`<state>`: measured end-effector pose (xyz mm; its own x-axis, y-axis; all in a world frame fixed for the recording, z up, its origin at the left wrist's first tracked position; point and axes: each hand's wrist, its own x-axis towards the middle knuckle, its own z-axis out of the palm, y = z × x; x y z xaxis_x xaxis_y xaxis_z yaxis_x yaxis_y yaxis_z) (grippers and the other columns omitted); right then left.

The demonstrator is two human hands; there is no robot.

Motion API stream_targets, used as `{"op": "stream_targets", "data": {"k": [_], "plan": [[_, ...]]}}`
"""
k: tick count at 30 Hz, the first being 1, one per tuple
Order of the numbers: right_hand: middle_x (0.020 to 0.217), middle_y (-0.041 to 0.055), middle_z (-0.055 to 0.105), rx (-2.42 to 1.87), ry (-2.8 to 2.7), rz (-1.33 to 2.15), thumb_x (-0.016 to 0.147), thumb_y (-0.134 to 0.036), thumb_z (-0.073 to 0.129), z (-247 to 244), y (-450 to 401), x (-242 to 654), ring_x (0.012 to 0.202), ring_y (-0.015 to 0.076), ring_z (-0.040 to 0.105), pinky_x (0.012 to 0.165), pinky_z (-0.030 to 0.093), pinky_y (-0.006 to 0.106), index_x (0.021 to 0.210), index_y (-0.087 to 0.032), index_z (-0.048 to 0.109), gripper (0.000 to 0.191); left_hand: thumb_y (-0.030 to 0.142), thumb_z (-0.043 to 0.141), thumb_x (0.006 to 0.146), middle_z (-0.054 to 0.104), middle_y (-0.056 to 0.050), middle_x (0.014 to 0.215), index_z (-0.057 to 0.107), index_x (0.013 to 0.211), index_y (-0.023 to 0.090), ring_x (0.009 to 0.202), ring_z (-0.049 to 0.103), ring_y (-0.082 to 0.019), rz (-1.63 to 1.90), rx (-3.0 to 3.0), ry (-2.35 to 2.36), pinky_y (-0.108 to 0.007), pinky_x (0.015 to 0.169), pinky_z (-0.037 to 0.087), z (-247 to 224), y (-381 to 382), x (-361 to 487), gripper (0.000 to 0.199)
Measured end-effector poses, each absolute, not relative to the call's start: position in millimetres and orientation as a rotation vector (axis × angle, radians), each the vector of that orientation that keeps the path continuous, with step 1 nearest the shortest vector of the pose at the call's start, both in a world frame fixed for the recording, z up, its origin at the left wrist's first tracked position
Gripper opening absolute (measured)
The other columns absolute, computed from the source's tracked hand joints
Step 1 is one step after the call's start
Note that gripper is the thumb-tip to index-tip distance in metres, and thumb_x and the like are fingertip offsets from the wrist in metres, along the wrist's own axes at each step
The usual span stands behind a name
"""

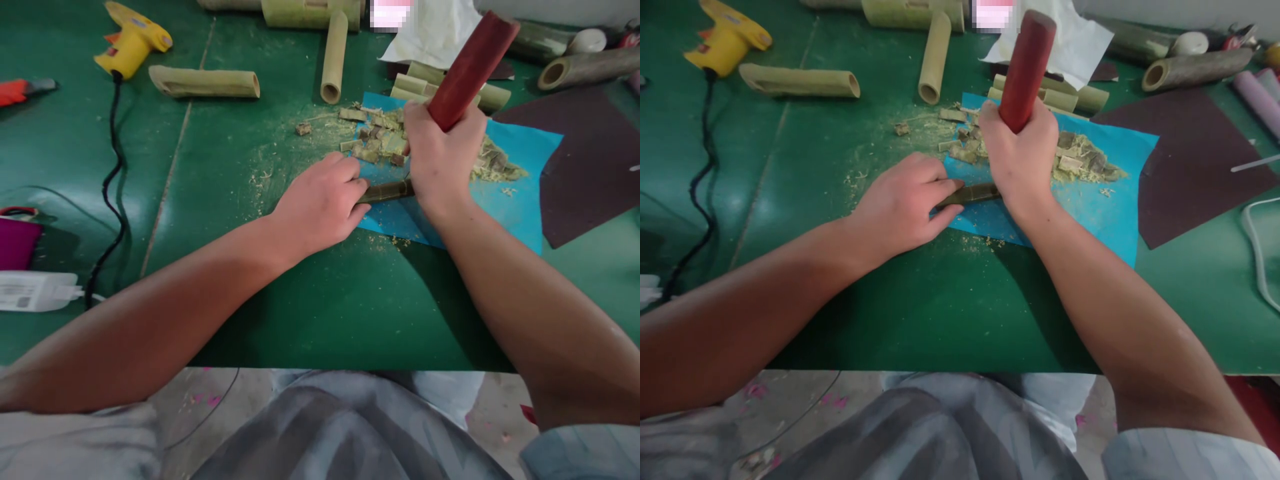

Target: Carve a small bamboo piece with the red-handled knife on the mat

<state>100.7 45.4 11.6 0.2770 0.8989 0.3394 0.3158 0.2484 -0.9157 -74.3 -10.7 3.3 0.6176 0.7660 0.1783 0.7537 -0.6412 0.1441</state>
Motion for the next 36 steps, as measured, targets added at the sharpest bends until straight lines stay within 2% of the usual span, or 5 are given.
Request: {"op": "stream_targets", "data": {"k": [8, 18, 27, 36], "plan": [[0.055, -0.0103, 0.028, -1.274, -1.191, 0.699, 0.091, -0.007, 0.064, 12, 43, 101, 0.052, 0.0085, 0.038, 0.055, 0.035, 0.028, 0.06, -0.025, 0.045, 0.041, 0.03, 0.06, 0.101, 0.069, -0.013, 0.107, 0.073, 0.106, 0.014, 0.11, 0.066, -0.031, 0.48, 2.777, 1.28, -0.044, 0.09, 0.057, -2, -12, -78, 0.022], [0.054, -0.0102, 0.03, -1.274, -1.177, 0.693, 0.088, -0.01, 0.066, 10, 42, 103, 0.051, 0.0073, 0.039, 0.052, 0.033, 0.025, 0.059, -0.025, 0.044, 0.039, 0.038, 0.057, 0.103, 0.07, -0.016, 0.103, 0.075, 0.106, 0.011, 0.103, 0.068, -0.033, 0.43, 2.853, 1.292, -0.043, 0.082, 0.055, 3, -13, -74, 0.032], [0.056, -0.0065, 0.038, -1.274, -1.205, 0.714, 0.092, -0.015, 0.067, 11, 34, 103, 0.053, 0.0121, 0.043, 0.052, 0.037, 0.03, 0.061, -0.027, 0.04, 0.043, 0.032, 0.06, 0.101, 0.071, -0.016, 0.103, 0.075, 0.104, 0.013, 0.104, 0.068, -0.033, 0.457, 2.794, 1.284, -0.046, 0.085, 0.054, 5, -17, -73, 0.025], [0.059, -0.0052, 0.039, -1.303, -1.23, 0.749, 0.094, -0.023, 0.067, 6, 29, 109, 0.056, 0.0142, 0.042, 0.057, 0.042, 0.032, 0.063, -0.028, 0.039, 0.043, 0.03, 0.059, 0.102, 0.071, -0.015, 0.103, 0.075, 0.102, 0.012, 0.101, 0.067, -0.03, 0.467, 2.876, 1.238, -0.042, 0.082, 0.054, 6, -19, -73, 0.024]]}}
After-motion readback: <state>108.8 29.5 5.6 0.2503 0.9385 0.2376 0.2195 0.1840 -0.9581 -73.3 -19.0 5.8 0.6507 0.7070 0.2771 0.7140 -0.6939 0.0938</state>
